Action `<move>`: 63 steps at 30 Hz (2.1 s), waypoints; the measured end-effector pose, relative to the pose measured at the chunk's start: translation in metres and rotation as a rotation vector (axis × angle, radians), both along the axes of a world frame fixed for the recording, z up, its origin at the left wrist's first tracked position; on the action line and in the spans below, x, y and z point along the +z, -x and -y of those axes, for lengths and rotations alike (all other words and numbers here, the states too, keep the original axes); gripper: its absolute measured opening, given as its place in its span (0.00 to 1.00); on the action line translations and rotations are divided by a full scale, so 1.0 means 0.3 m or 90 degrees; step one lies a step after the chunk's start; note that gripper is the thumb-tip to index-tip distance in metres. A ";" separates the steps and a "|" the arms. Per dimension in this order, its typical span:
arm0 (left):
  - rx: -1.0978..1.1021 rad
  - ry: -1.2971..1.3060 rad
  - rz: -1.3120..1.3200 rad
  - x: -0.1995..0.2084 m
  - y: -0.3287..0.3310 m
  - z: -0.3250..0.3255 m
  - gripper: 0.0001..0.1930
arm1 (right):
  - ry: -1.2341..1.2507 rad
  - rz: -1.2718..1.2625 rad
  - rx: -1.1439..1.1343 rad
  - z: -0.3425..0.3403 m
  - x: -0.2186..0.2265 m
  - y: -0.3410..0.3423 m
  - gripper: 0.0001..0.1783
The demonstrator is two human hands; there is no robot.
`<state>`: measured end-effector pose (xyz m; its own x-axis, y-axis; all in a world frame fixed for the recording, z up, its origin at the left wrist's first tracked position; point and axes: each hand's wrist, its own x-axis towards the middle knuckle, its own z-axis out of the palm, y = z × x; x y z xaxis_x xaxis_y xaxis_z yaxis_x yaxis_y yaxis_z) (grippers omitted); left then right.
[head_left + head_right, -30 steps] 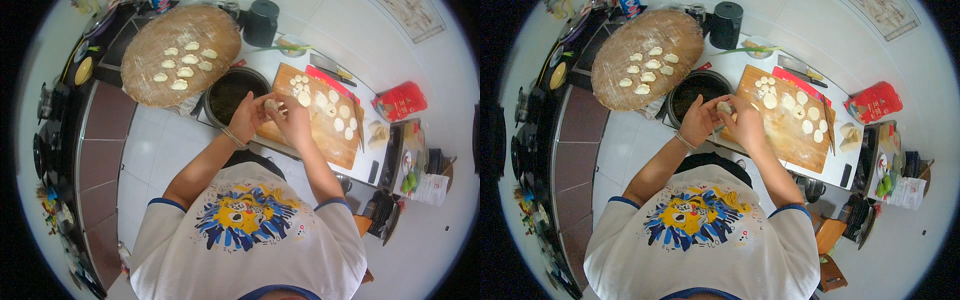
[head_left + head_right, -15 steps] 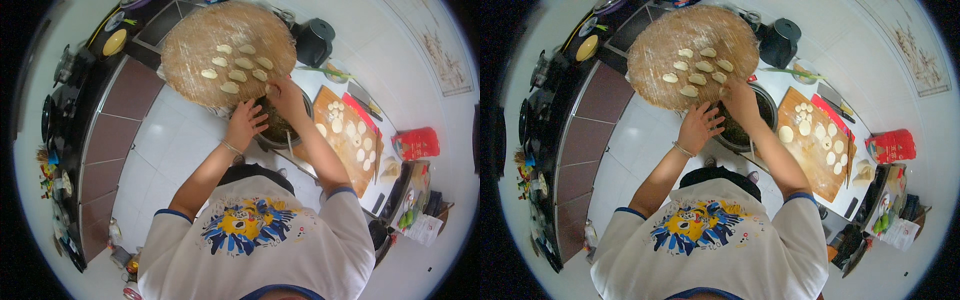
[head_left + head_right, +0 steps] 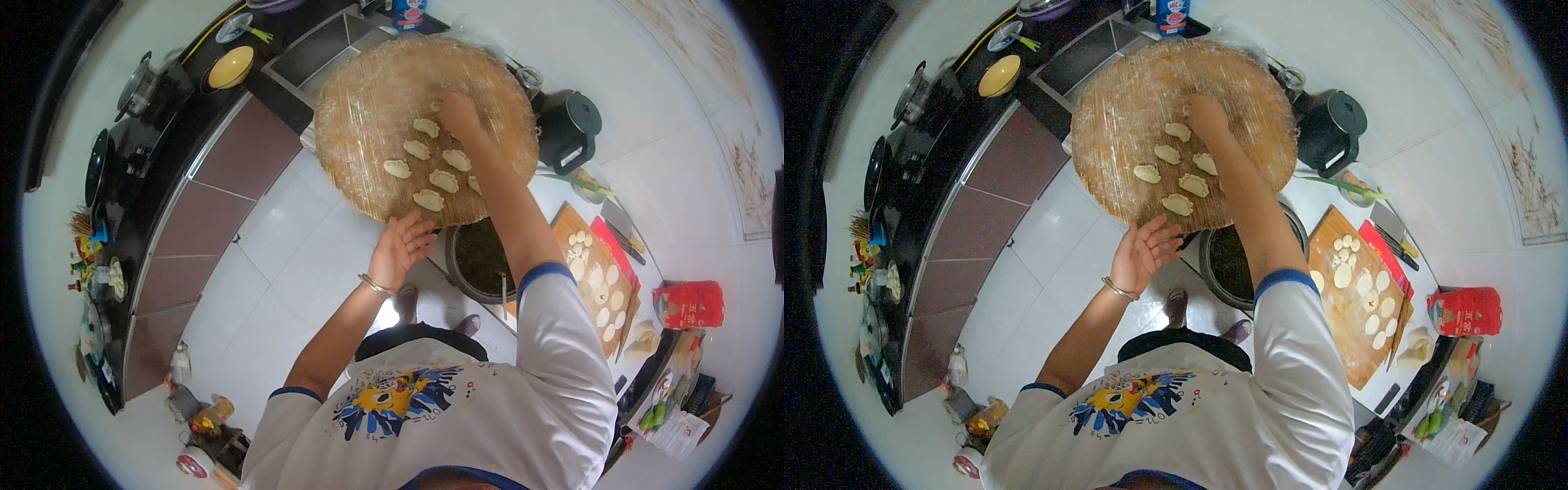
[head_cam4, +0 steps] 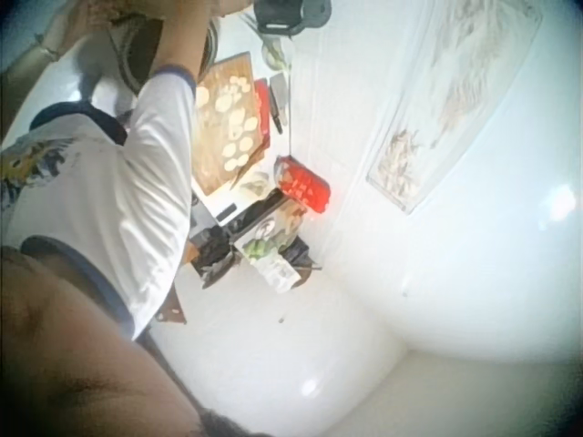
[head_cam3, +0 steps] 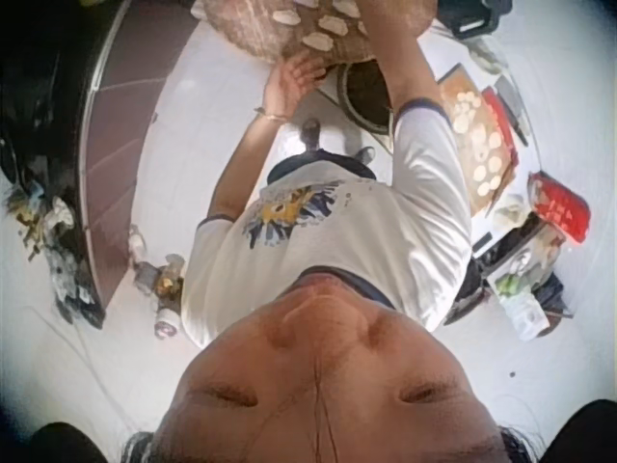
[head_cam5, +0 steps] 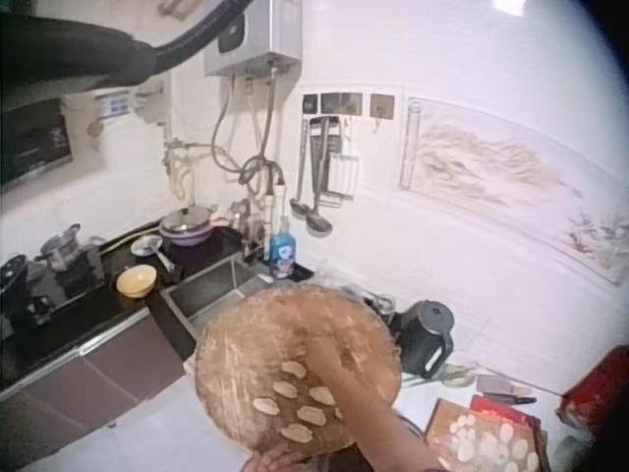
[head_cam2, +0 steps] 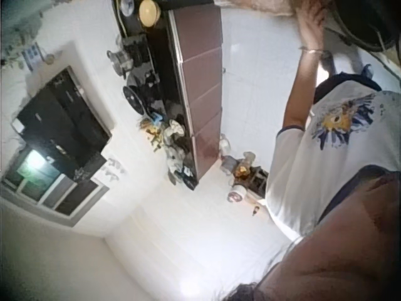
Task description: The person scoops cooked dumplings from a pot of boiling water into a metal bowl using a strainer. They then move to a wooden board to assemble more dumplings, placing a green filling onto round dough wrappers and folding them by hand.
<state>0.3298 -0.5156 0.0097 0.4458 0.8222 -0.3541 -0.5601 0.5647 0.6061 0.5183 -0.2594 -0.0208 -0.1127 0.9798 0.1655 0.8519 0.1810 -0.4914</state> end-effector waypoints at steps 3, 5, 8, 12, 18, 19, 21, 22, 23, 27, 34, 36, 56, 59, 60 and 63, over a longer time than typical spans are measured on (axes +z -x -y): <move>0.003 0.013 -0.007 -0.010 -0.010 -0.003 0.34 | 0.014 0.041 0.024 0.009 -0.027 -0.020 0.18; -0.011 0.017 -0.021 0.004 -0.036 -0.002 0.35 | 0.055 0.120 -0.005 0.062 0.047 -0.055 0.20; -0.055 0.019 -0.017 -0.001 -0.102 -0.015 0.34 | -0.078 -0.014 -0.014 0.240 0.133 -0.169 0.18; -0.144 -0.012 -0.019 0.029 -0.263 0.014 0.33 | -0.090 -0.116 -0.152 0.619 0.210 -0.341 0.13; -0.326 -0.099 -0.075 0.035 -0.570 0.139 0.25 | -0.008 -0.149 -0.439 1.203 -0.037 -0.667 0.12; -0.348 -0.128 -0.091 0.039 -0.617 0.166 0.24 | -0.013 -0.121 -0.470 1.279 -0.083 -0.718 0.12; -0.390 -0.131 -0.106 0.038 -0.704 0.225 0.22 | 0.056 -0.095 -0.549 1.391 -0.179 -0.835 0.14; -0.410 -0.140 -0.125 0.042 -0.746 0.255 0.22 | 0.091 -0.083 -0.586 1.432 -0.209 -0.880 0.15; -0.426 -0.148 -0.145 0.046 -0.785 0.285 0.21 | 0.078 -0.078 -0.590 1.458 -0.237 -0.925 0.15; -0.410 -0.126 -0.161 0.040 -0.898 0.384 0.16 | 0.055 -0.021 -0.565 1.462 -0.343 -1.068 0.18; -0.318 -0.265 -0.219 0.051 -1.020 0.484 0.16 | 0.176 -0.015 -0.570 1.377 -0.436 -1.176 0.20; -0.284 -0.264 -0.187 0.035 -1.043 0.508 0.16 | 0.180 -0.032 -0.622 1.373 -0.428 -1.182 0.19; -0.197 -0.269 -0.420 -0.184 -1.202 0.649 0.24 | 0.097 -0.765 -0.402 1.569 -0.282 -1.234 0.08; -0.189 -0.237 -0.393 -0.175 -1.274 0.658 0.26 | 0.124 -1.017 -0.380 1.667 -0.216 -1.207 0.09; -0.201 -0.219 -0.370 -0.158 -1.302 0.658 0.25 | 0.128 -1.063 -0.334 1.699 -0.162 -1.192 0.10; -0.311 -0.178 -0.292 -0.107 -1.346 0.645 0.22 | 0.142 -1.176 -0.237 1.769 0.009 -1.160 0.13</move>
